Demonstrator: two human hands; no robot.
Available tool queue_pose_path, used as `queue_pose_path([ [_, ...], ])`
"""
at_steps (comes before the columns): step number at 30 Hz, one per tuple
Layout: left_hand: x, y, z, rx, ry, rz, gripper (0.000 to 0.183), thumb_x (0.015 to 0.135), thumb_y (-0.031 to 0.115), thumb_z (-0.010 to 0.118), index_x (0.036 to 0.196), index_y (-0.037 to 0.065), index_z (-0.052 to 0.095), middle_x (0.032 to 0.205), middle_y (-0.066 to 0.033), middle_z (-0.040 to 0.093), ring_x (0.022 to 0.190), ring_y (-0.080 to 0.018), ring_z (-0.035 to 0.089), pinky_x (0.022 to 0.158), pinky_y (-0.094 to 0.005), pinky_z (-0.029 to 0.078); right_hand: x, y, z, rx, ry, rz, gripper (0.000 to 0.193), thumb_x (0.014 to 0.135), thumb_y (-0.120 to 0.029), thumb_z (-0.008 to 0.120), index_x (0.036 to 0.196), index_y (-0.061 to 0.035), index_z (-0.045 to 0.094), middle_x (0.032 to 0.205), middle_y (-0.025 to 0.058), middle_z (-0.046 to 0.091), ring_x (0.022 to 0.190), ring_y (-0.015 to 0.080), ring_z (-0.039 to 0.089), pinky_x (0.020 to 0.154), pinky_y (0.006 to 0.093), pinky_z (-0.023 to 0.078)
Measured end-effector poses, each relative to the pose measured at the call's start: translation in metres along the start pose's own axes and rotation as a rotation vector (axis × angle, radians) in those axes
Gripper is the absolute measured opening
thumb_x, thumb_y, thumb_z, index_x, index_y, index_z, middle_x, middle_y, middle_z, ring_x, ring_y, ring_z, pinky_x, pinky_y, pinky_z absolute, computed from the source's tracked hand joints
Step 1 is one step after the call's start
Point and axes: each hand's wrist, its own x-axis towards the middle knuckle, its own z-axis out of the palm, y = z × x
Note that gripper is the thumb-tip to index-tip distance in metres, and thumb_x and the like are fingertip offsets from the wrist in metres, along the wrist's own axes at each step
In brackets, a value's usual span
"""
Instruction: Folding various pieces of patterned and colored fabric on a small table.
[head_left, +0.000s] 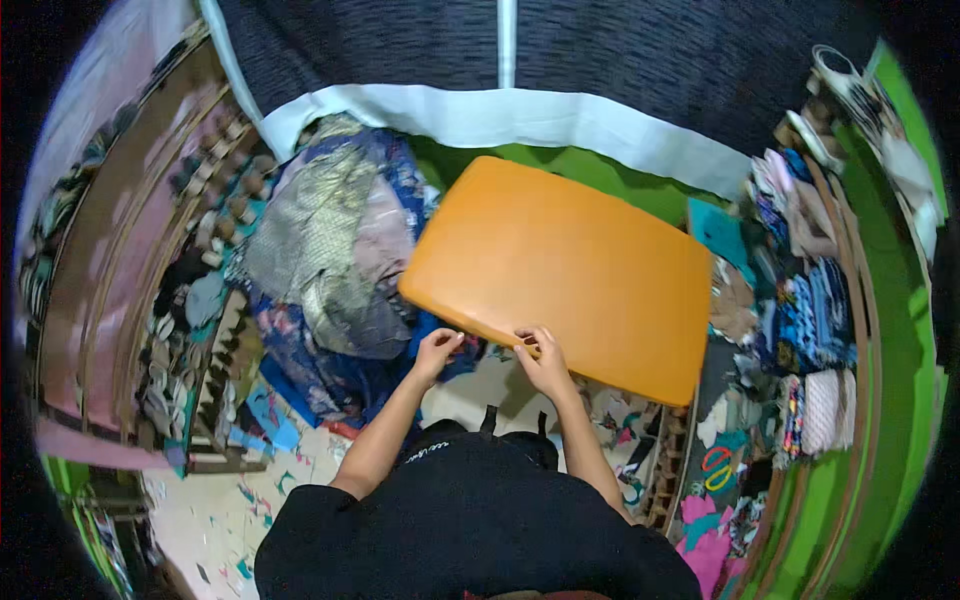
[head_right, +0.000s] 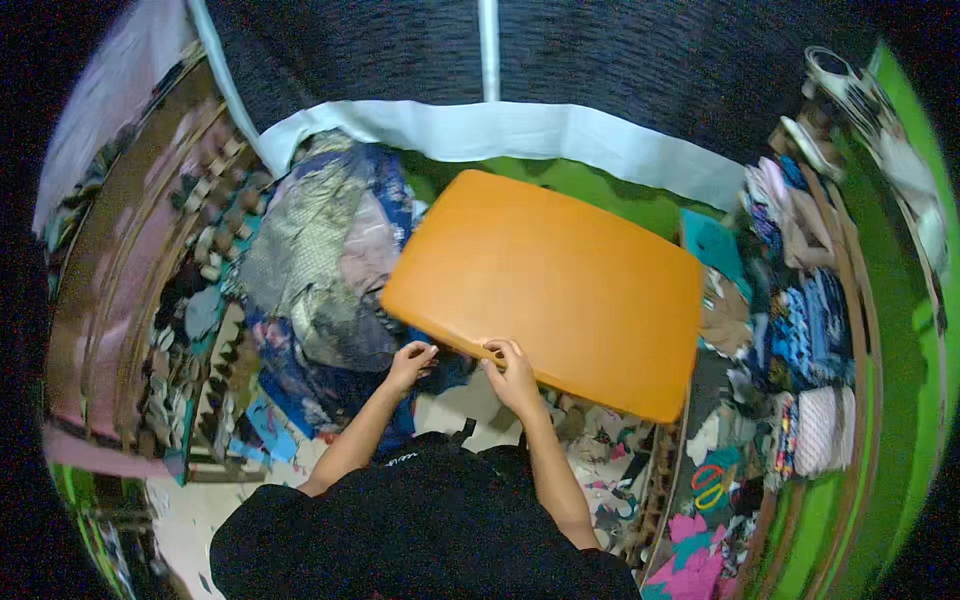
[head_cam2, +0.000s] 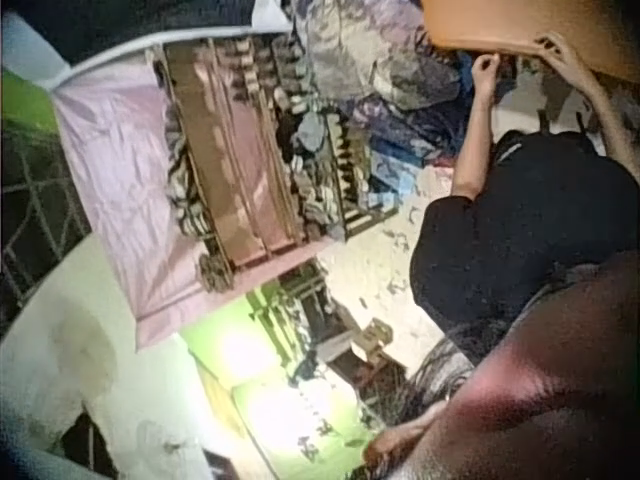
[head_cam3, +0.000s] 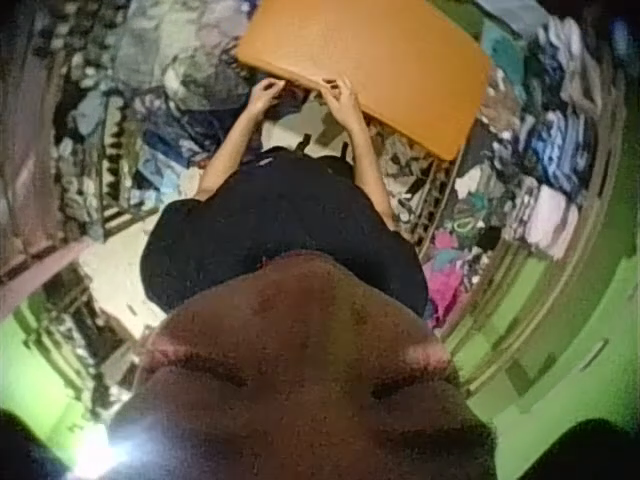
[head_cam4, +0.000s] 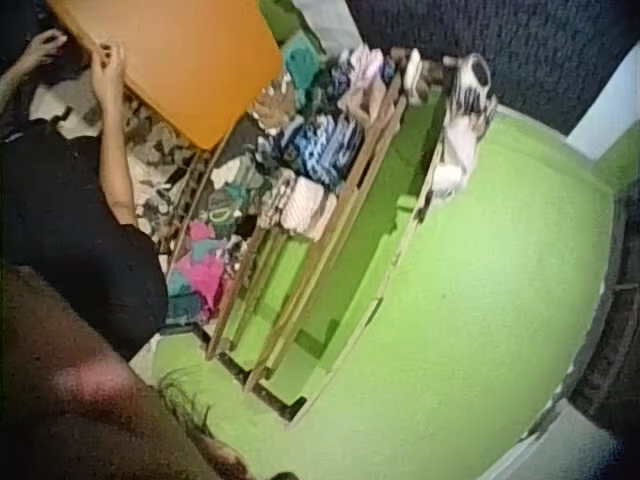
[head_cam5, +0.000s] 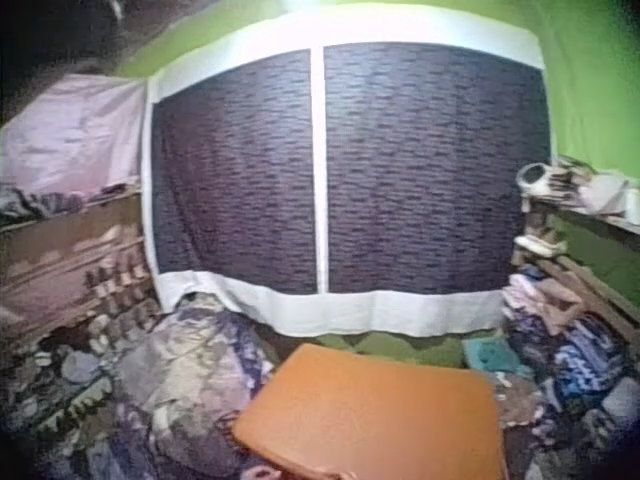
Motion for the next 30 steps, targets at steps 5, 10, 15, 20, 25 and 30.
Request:
queue_pose_path([
  [5, -0.026, -0.003, -0.109, -0.134, 0.274, -0.108, 0.014, 0.078, 0.024, 0.056, 0.083, 0.011, 0.055, 0.078, 0.0029, 0.055, 0.066, -0.0073, 0.053, 0.056, -0.0209, 0.039, 0.012, -0.03, 0.099, 0.199, -0.243, 0.032, 0.024, 0.073, -0.011, 0.055, 0.095, -0.0021, 0.05, 0.09, 0.01, 0.05, 0.08, 0.0192, 0.051, 0.071, 0.0285, 0.042],
  [10, -0.037, -0.004, -0.172, -0.334, 0.422, -0.123, 0.016, 0.078, 0.026, 0.055, 0.086, 0.012, 0.054, 0.086, 0.0028, 0.056, 0.073, -0.0094, 0.054, 0.06, -0.0222, 0.04, 0.051, -0.037, 0.151, 0.056, -0.599, -0.097, 0.03, 0.074, -0.012, 0.056, 0.1, -0.0028, 0.047, 0.095, 0.0106, 0.047, 0.079, 0.018, 0.051, 0.068, 0.0278, 0.043],
  [15, -0.025, 0.007, -0.212, -0.353, 0.511, -0.114, 0.021, 0.082, 0.025, 0.049, 0.095, 0.009, 0.05, 0.092, -0.0015, 0.054, 0.08, -0.0132, 0.054, 0.068, -0.026, 0.043, 0.124, -0.03, 0.193, 0.189, -0.666, 0.021, 0.033, 0.075, -0.011, 0.055, 0.104, 0.0009, 0.044, 0.09, 0.0123, 0.053, 0.08, 0.0168, 0.051, 0.069, 0.0289, 0.043],
  [20, 0.026, 0.02, -0.269, -0.486, 0.632, -0.048, 0.019, 0.082, 0.018, 0.047, 0.099, 0.009, 0.049, 0.086, -0.001, 0.053, 0.072, -0.0135, 0.054, 0.057, -0.0209, 0.043, 0.198, -0.024, 0.241, 0.146, -0.673, -0.105, 0.032, 0.074, -0.011, 0.057, 0.102, 0.0004, 0.046, 0.09, 0.0106, 0.054, 0.077, 0.016, 0.052, 0.068, 0.028, 0.043],
  [25, 0.11, 0.004, -0.362, -0.542, 0.835, -0.021, 0.042, 0.07, 0.028, 0.059, 0.104, 0.006, 0.048, 0.089, -0.0074, 0.052, 0.087, -0.0197, 0.05, 0.074, -0.038, 0.04, 0.251, -0.019, 0.257, 0.065, -0.794, -0.134, 0.028, 0.074, -0.012, 0.058, 0.097, -0.0004, 0.048, 0.088, 0.0095, 0.054, 0.08, 0.0162, 0.051, 0.072, 0.0279, 0.042],
  [30, 0.182, 0.012, -0.377, -0.497, 1.175, -0.196, 0.058, 0.066, 0.02, 0.065, 0.113, -0.003, 0.041, 0.109, -0.0129, 0.05, 0.098, -0.0243, 0.047, 0.082, -0.0335, 0.037, 0.298, 0.01, 0.246, -0.076, -0.893, 0.005, 0.029, 0.074, -0.018, 0.057, 0.094, 0.0009, 0.049, 0.084, 0.0096, 0.054, 0.072, 0.0178, 0.052, 0.067, 0.0289, 0.043],
])
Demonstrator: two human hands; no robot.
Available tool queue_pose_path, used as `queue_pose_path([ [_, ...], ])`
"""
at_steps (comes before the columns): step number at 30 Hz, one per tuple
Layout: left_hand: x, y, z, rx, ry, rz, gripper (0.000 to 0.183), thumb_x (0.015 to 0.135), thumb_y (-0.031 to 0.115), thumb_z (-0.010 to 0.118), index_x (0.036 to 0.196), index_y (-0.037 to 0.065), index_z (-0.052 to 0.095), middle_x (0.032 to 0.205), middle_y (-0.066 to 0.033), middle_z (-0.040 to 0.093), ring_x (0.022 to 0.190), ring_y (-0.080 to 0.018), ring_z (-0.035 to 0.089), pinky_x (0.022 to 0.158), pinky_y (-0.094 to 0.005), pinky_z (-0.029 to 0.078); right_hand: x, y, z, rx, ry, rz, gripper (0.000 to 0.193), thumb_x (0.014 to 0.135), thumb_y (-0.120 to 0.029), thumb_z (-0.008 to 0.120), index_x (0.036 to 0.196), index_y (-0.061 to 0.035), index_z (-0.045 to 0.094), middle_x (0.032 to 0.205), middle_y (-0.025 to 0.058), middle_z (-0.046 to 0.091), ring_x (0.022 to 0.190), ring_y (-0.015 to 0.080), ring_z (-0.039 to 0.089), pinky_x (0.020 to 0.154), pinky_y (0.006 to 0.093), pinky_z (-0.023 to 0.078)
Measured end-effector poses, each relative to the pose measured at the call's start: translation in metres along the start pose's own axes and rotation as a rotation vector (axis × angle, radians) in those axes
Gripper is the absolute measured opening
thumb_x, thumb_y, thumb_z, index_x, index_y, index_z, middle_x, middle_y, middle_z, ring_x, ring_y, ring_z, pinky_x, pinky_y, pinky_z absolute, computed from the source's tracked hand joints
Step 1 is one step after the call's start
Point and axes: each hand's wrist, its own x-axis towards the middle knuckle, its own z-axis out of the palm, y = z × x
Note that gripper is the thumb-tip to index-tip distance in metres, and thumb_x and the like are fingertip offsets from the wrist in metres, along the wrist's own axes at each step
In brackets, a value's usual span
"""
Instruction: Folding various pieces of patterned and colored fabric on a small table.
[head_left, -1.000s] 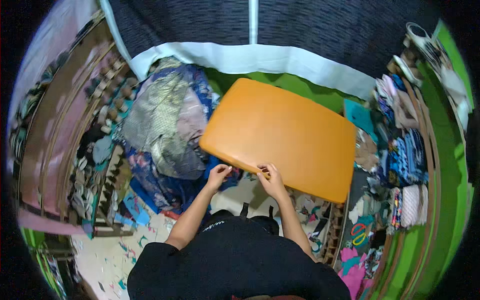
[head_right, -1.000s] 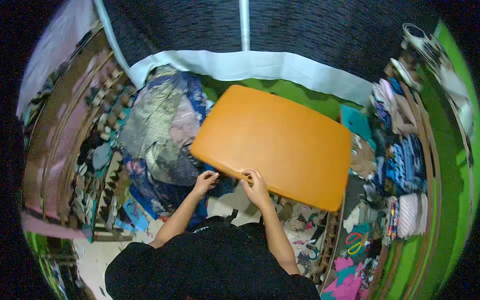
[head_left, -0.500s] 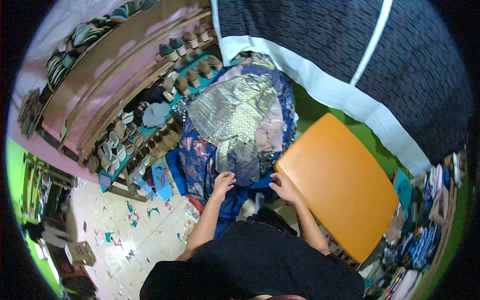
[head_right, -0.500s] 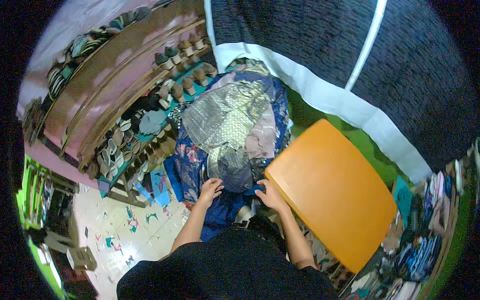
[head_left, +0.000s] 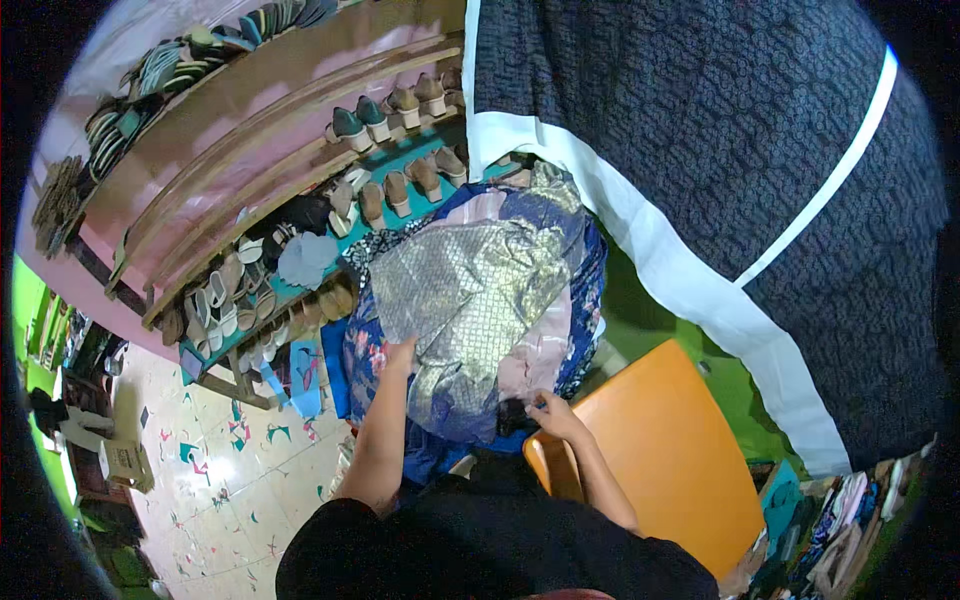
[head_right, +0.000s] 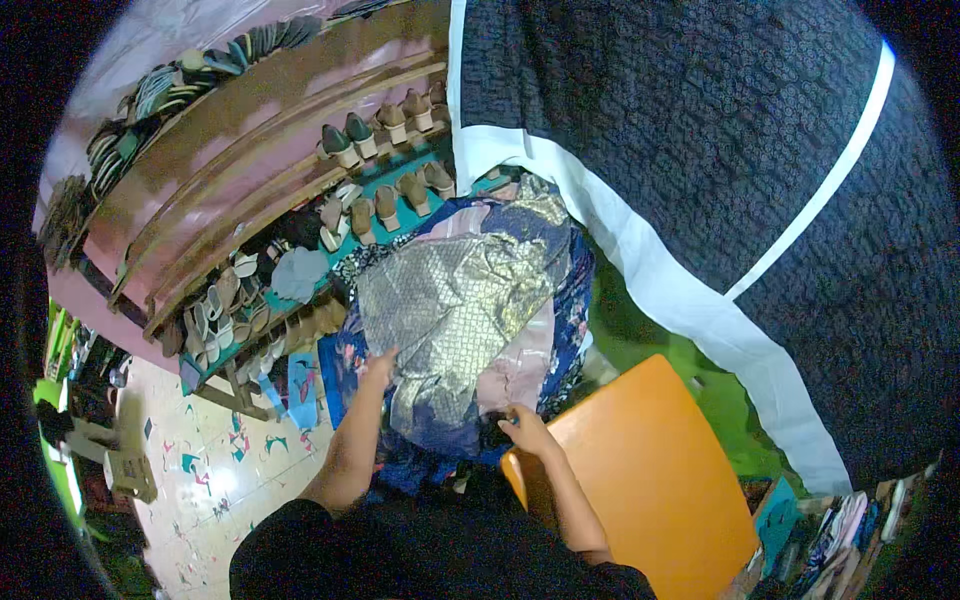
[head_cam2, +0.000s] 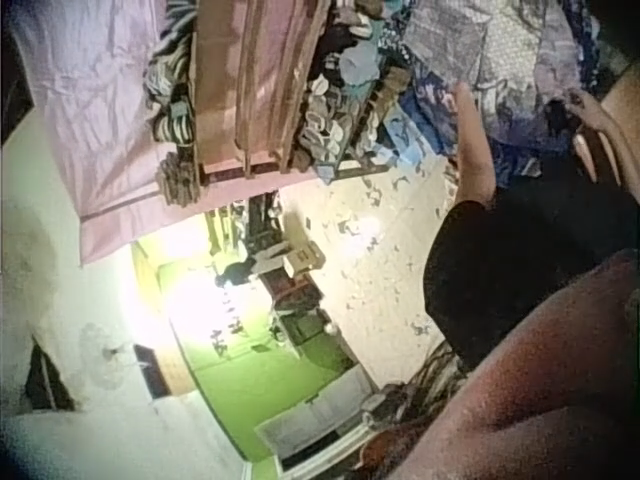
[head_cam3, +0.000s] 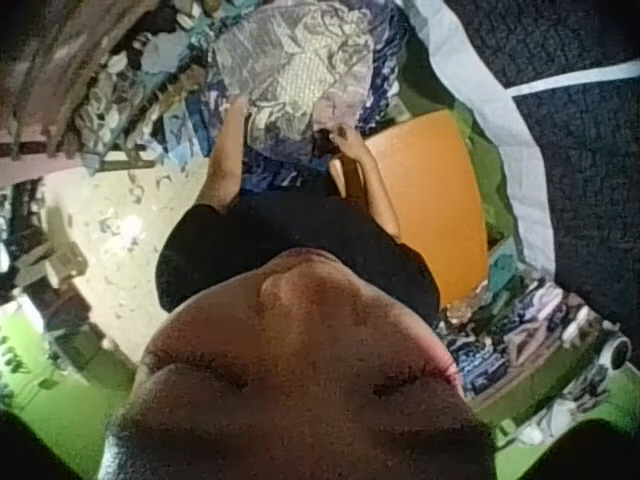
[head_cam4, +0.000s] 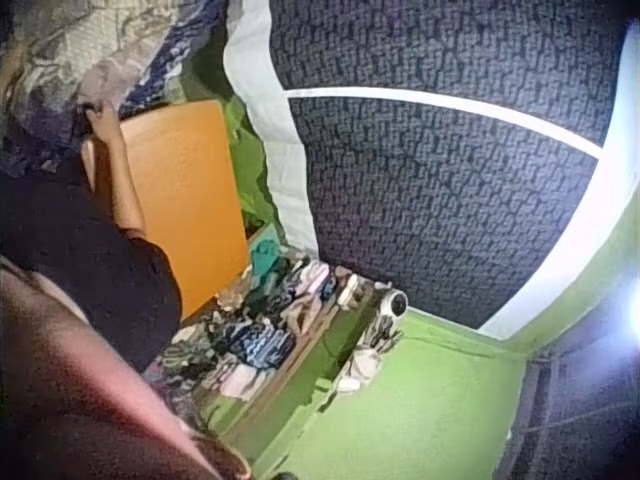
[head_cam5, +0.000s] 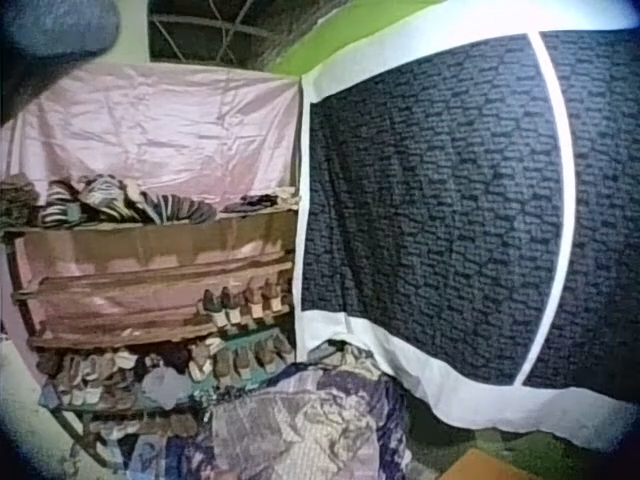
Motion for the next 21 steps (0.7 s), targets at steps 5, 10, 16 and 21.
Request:
queue_pose_path([
  [5, -0.006, 0.005, -0.008, 0.211, -0.123, 0.251, 0.05, 0.064, 0.026, 0.066, 0.1, -0.005, 0.05, 0.105, -0.0171, 0.05, 0.09, -0.0256, 0.049, 0.068, -0.0331, 0.042, 0.01, -0.001, -0.03, 0.059, 0.068, -0.02, 0.032, 0.074, -0.017, 0.055, 0.096, 0.0039, 0.047, 0.082, 0.0126, 0.055, 0.071, 0.0193, 0.054, 0.064, 0.0303, 0.044],
  [10, -0.034, 0.028, 0.0, 0.406, 0.203, 0.678, 0.03, 0.069, 0.017, 0.059, 0.091, -0.002, 0.054, 0.087, -0.0187, 0.054, 0.079, -0.0279, 0.051, 0.071, -0.0321, 0.038, 0.024, 0.014, -0.032, 0.057, 0.146, -0.01, 0.027, 0.073, -0.018, 0.058, 0.089, 0.0015, 0.049, 0.078, 0.0126, 0.054, 0.071, 0.0222, 0.053, 0.066, 0.0311, 0.042],
  [16, -0.109, 0.083, 0.018, -0.101, 0.021, 0.878, 0.024, 0.061, 0.007, 0.061, 0.082, -0.003, 0.053, 0.09, -0.0162, 0.053, 0.083, -0.027, 0.049, 0.077, -0.034, 0.037, 0.046, -0.052, -0.031, 0.194, 0.148, -0.124, 0.043, 0.068, -0.011, 0.062, 0.104, 0.0032, 0.043, 0.091, 0.0187, 0.051, 0.077, 0.0264, 0.053, 0.07, 0.0321, 0.042],
  [21, -0.204, 0.079, 0.021, 0.284, -0.664, 1.017, 0.025, 0.058, 0.01, 0.063, 0.079, -0.002, 0.056, 0.096, -0.0168, 0.055, 0.094, -0.0244, 0.051, 0.079, -0.0344, 0.038, 0.069, -0.095, -0.005, -0.016, 0.703, -0.415, 0.069, 0.061, -0.01, 0.068, 0.118, 0.0017, 0.031, 0.101, 0.0153, 0.047, 0.082, 0.026, 0.05, 0.075, 0.0316, 0.04],
])
